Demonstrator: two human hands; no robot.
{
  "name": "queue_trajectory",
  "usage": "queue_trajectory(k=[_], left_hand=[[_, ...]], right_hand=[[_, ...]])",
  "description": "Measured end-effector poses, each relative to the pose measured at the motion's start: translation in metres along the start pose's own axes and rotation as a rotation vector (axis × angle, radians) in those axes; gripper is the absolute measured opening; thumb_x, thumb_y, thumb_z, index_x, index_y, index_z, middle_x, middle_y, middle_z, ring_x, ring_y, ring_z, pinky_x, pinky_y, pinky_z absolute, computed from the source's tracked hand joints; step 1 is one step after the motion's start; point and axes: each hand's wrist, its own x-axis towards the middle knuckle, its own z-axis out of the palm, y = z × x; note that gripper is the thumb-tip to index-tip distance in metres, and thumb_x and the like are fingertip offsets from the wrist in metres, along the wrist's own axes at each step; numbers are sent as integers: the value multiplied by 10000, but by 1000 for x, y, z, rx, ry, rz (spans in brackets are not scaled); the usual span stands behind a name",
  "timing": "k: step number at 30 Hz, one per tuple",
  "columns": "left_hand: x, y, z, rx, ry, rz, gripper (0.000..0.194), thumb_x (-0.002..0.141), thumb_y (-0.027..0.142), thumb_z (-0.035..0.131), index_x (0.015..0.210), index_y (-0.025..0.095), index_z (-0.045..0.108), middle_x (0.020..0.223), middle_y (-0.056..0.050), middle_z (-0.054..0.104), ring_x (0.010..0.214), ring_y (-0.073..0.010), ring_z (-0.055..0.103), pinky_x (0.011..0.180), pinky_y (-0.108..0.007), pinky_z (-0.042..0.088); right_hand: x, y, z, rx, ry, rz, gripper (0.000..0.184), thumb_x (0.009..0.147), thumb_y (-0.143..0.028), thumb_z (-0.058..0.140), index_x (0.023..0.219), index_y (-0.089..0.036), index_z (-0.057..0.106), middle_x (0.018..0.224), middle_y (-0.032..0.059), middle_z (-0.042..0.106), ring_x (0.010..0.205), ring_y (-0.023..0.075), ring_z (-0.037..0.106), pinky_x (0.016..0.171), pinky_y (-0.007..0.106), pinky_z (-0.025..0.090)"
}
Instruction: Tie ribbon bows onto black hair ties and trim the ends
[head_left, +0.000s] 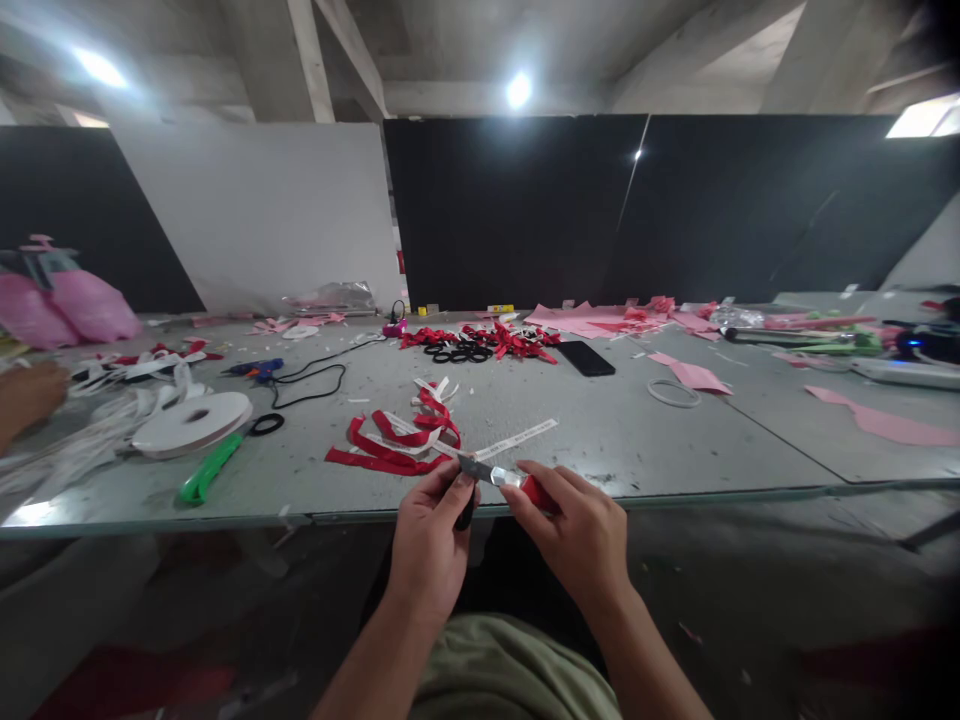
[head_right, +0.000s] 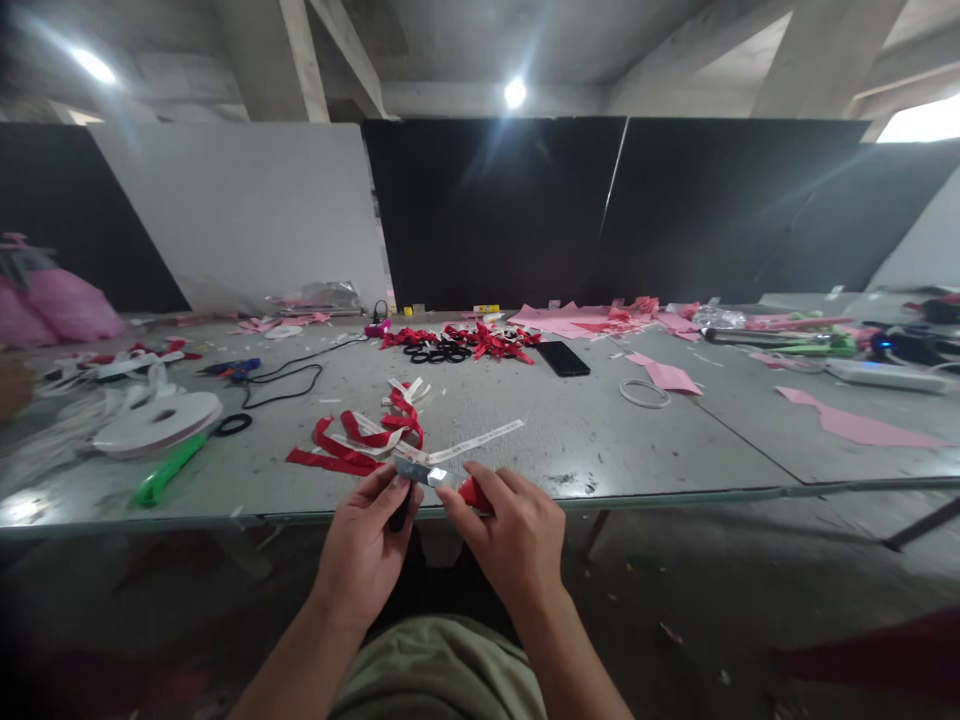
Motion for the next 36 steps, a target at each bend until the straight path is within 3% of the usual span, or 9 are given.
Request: queue_trajectory(k=[12, 20, 24, 31, 36], left_hand=[[-2, 1, 4, 24, -43, 16, 245, 584, 244, 877, 791, 176, 766, 718, 11, 675, 632, -34, 560, 616, -103, 473], [-3, 1, 4, 43, -60, 23, 229, 622, 242, 859, 815, 169, 759, 748, -2, 676, 649, -48, 571, 635, -129, 478], [-3, 2, 8, 44, -79, 42, 203, 621, 240, 858, 780, 163, 758, 702, 5, 656, 623, -44, 552, 617, -126, 475], [-4, 8, 18, -33, -45, -105, 250, 547, 200, 893, 758, 167, 763, 769, -6, 703, 663, -57, 607, 650, -140, 514], [-3, 4, 19, 33, -117, -83, 239, 596, 209, 872, 805, 155, 768, 741, -1, 690, 617, -33, 568, 629, -117, 495]], right_hand=[[0, 3, -4, 28, 63, -12, 330, 867, -532, 591, 993, -257, 721, 759, -10, 697, 662, 144, 640, 631, 239, 389], [2, -2, -4, 185, -84, 90, 282, 866, -511, 595, 930, -271, 728, 802, -15, 720, 678, 144, 655, 648, 235, 416], [4, -4, -7, 120, -19, 77, 293, 854, -522, 603, 936, -270, 728, 800, -15, 714, 675, 147, 656, 674, 245, 423], [4, 0, -17, 98, 30, 51, 320, 860, -524, 597, 933, -244, 734, 788, 2, 709, 639, 137, 646, 662, 244, 431], [5, 1, -17, 103, 58, 41, 332, 863, -521, 594, 930, -229, 738, 757, 8, 703, 607, 133, 631, 644, 246, 430]])
